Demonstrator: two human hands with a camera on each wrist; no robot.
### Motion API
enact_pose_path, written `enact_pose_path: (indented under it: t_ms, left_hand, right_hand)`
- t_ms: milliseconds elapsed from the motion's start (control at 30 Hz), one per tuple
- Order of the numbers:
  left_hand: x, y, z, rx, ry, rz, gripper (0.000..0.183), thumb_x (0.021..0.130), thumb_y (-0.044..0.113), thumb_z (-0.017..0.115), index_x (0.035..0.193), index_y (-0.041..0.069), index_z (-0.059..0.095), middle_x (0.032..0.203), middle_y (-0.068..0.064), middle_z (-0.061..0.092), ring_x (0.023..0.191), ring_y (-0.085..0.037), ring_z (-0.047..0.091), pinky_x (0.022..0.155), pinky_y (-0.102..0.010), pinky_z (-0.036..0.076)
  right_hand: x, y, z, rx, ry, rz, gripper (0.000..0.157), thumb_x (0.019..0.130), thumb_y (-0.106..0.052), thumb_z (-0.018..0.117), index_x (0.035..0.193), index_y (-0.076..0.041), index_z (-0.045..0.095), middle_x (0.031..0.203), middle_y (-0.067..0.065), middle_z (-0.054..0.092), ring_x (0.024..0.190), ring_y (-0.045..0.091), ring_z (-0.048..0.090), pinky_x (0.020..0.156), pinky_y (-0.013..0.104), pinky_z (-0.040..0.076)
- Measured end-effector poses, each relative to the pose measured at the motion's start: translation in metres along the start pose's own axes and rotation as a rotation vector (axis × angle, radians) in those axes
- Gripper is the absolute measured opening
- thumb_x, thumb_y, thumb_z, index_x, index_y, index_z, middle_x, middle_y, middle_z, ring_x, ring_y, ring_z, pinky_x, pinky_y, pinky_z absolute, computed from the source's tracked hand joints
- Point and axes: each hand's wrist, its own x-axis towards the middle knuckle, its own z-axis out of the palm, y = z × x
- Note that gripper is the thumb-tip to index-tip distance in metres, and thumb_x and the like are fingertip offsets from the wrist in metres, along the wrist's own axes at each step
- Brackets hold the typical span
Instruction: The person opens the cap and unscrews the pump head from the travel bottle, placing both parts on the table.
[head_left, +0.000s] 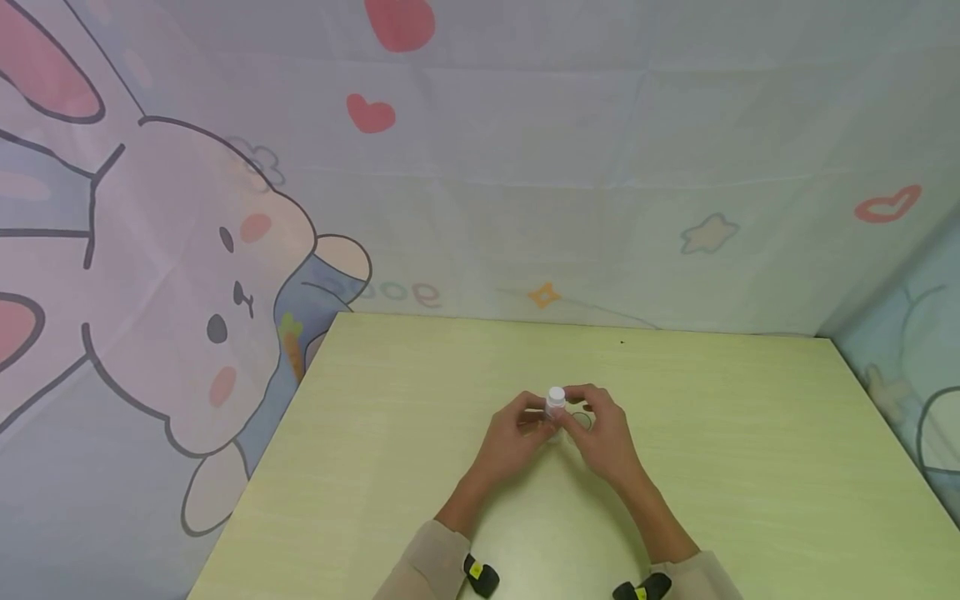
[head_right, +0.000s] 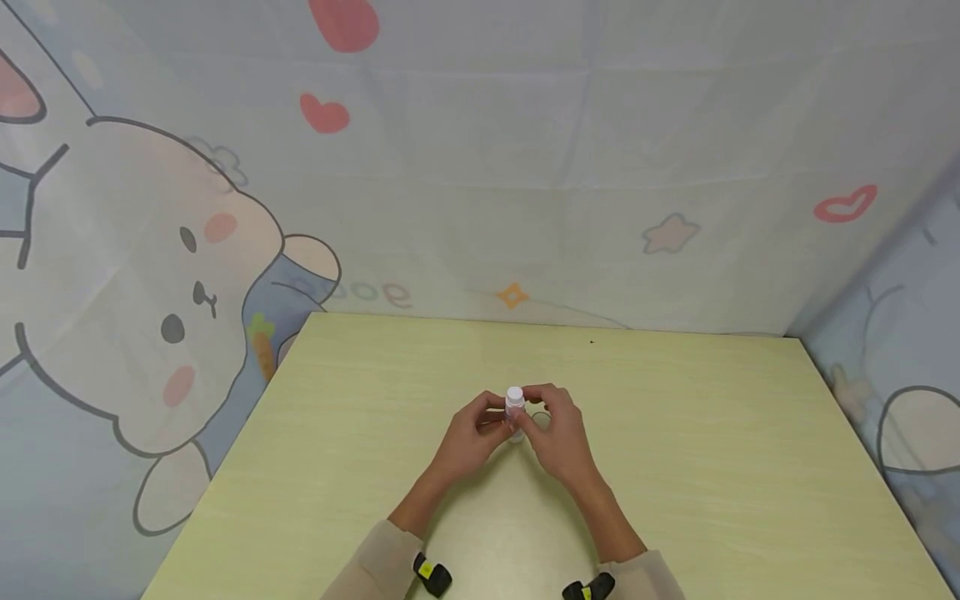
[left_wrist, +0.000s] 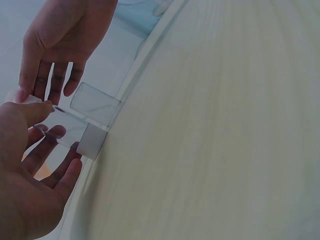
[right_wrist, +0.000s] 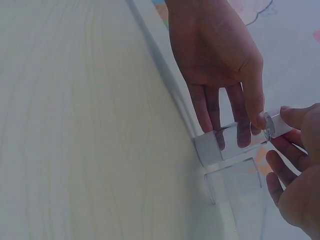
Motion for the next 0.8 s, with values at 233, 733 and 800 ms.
enact_pose_path:
  t_ms: [233,733,800]
  left_hand:
    - [0.0002,-0.0005,0.0002,0.006,-0.001,-0.002,0.024,0.102,0.028,0.075,0.122,0.019,0.067,0.13,0.002,0.069,0.123,-0.025,0.069,0.105,-0.034,0.056]
    - [-0.0009,0.0018,0.0001,0.003,0.002,-0.008,0.024,0.102,0.029,0.074,0.123,0.019,0.067,0.129,0.001,0.069,0.123,-0.026,0.068,0.105,-0.034,0.055]
    - [-0.0009,0.0013,-0.0002,0.004,0.001,-0.006,0.024,0.102,0.028,0.074,0.123,0.019,0.067,0.13,0.001,0.069,0.124,-0.026,0.068,0.105,-0.034,0.055]
  right_hand:
    - [-0.0013,-0.0027,0.0001,-0.002,0.006,-0.022,0.026,0.099,-0.016,0.078,0.121,-0.006,0.07,0.117,0.009,0.072,0.112,0.031,0.062,0.1,0.055,0.051]
    - [0.0002,-0.0029,-0.0013,-0.014,0.014,-0.058,0.026,0.1,-0.014,0.076,0.123,-0.005,0.069,0.119,0.011,0.072,0.113,0.031,0.063,0.098,0.055,0.052]
    - [0.0003,-0.0031,-0.0016,-0.009,0.013,-0.059,0.025,0.1,-0.014,0.075,0.123,-0.005,0.069,0.119,0.01,0.071,0.114,0.03,0.062,0.098,0.055,0.052]
